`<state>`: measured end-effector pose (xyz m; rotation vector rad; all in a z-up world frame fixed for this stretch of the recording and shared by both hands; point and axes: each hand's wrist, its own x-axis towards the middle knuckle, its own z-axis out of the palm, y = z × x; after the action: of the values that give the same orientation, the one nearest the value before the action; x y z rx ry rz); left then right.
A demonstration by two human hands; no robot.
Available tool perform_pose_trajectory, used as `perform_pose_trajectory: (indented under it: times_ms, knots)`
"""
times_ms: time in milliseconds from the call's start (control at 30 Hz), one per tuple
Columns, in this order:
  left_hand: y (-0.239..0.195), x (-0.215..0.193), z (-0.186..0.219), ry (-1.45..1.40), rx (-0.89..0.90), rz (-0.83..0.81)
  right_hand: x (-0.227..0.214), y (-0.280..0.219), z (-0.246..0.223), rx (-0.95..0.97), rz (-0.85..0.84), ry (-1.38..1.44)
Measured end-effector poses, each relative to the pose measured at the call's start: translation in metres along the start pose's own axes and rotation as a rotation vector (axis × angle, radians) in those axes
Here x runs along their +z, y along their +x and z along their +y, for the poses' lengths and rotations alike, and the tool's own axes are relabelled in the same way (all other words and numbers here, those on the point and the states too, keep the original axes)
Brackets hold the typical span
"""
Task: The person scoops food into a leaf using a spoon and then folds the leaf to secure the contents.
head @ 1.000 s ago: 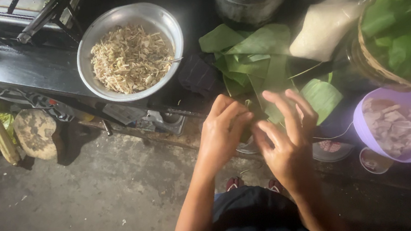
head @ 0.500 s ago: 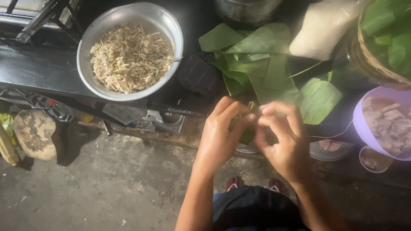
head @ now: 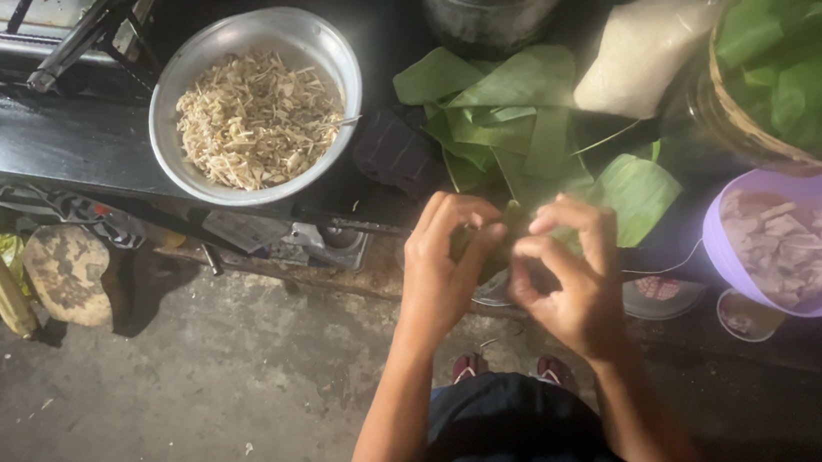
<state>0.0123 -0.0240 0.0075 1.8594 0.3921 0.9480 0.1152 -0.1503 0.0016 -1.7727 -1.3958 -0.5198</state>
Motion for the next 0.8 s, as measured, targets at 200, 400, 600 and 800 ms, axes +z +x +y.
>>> perform_pose_trajectory:
  times_ms: [200,400,600,800]
  knots:
    - [0.012,0.004,-0.005,-0.055,0.047,-0.049,-0.015,-0.002,0.014,0.548,-0.124,0.934]
    - [0.026,0.030,-0.007,-0.068,-0.074,-0.233,-0.017,-0.035,0.048,0.638,-0.052,1.060]
    - [0.041,0.080,-0.004,-0.119,0.004,-0.390,-0.040,-0.068,0.069,0.813,0.224,1.038]
    - [0.059,0.137,0.022,-0.253,0.101,-0.529,-0.088,-0.080,0.099,0.764,0.371,0.883]
